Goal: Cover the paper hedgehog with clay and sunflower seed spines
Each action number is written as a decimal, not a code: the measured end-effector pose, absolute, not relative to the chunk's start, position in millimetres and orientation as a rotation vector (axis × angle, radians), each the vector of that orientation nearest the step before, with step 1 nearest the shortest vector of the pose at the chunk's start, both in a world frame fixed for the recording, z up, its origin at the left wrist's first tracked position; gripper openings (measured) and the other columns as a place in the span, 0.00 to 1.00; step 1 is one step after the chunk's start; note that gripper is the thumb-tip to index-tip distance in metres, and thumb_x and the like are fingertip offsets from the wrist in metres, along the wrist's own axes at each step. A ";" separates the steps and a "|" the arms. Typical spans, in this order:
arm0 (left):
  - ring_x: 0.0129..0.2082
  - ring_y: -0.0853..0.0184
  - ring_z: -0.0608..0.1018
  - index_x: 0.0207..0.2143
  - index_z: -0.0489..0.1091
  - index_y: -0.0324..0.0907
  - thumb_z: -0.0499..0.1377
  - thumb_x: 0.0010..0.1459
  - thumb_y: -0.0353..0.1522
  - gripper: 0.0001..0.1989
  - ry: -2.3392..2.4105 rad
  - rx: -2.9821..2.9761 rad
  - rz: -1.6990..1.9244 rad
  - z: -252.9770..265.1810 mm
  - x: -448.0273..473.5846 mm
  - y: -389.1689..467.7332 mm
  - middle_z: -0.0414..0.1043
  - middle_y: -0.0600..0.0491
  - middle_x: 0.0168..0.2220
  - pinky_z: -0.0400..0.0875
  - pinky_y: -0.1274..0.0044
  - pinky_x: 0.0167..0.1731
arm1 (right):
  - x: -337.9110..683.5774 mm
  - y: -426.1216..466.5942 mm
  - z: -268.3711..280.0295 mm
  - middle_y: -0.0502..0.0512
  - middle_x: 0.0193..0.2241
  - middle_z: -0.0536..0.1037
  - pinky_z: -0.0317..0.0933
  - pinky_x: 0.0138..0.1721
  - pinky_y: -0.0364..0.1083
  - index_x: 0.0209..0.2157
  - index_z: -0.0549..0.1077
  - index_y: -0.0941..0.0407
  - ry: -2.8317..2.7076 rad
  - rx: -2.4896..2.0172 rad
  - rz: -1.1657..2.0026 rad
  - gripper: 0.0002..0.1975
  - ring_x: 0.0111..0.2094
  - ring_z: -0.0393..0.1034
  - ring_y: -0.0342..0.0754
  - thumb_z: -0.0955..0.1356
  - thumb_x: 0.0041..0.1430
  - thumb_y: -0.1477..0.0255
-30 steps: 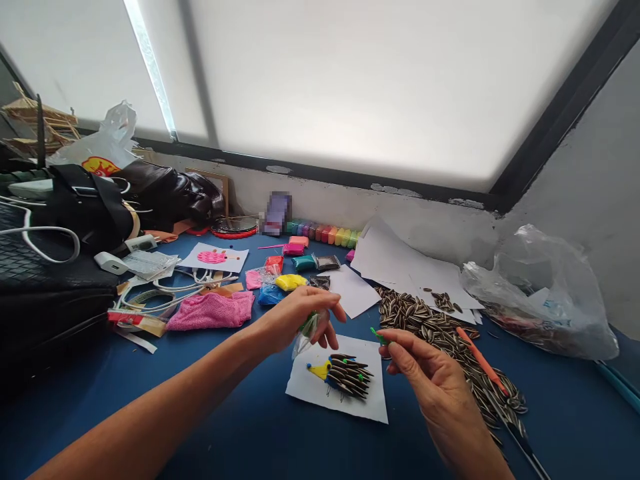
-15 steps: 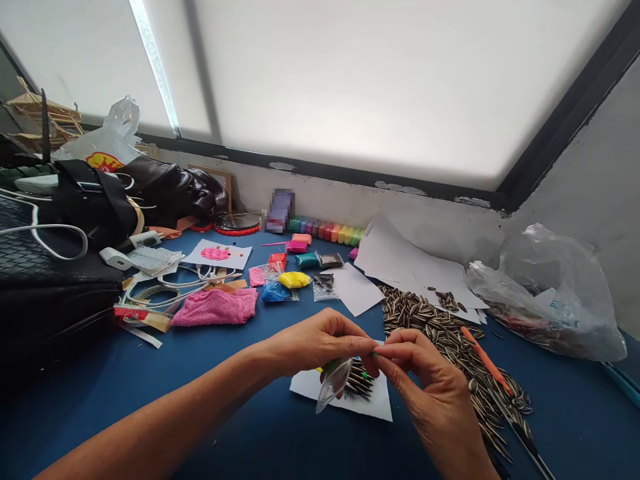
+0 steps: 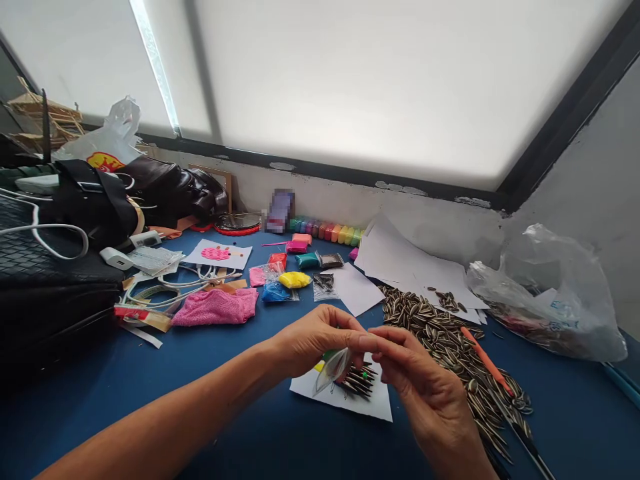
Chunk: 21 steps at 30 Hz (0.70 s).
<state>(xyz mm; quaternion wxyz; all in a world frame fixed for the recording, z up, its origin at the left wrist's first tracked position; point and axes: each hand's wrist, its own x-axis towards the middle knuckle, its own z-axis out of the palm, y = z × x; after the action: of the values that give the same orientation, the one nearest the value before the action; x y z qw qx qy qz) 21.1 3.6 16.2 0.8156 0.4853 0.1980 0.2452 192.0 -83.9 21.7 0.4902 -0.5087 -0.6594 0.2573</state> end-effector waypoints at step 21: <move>0.19 0.78 0.65 0.38 0.78 0.34 0.67 0.52 0.39 0.17 0.389 1.139 0.527 15.9 11.0 12.4 0.78 0.47 0.33 0.60 0.82 0.20 | 196.8 -83.3 26.7 0.52 0.31 0.81 0.73 0.29 0.41 0.23 0.78 0.50 -1.502 -1.304 0.466 0.08 0.31 0.78 0.48 0.71 0.54 0.65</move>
<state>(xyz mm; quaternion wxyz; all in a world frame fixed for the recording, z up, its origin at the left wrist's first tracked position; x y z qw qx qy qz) 11.0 12.4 15.9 0.7919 0.5292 0.1807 0.2451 196.8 -83.3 26.7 0.5222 -0.5442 -0.6272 0.1945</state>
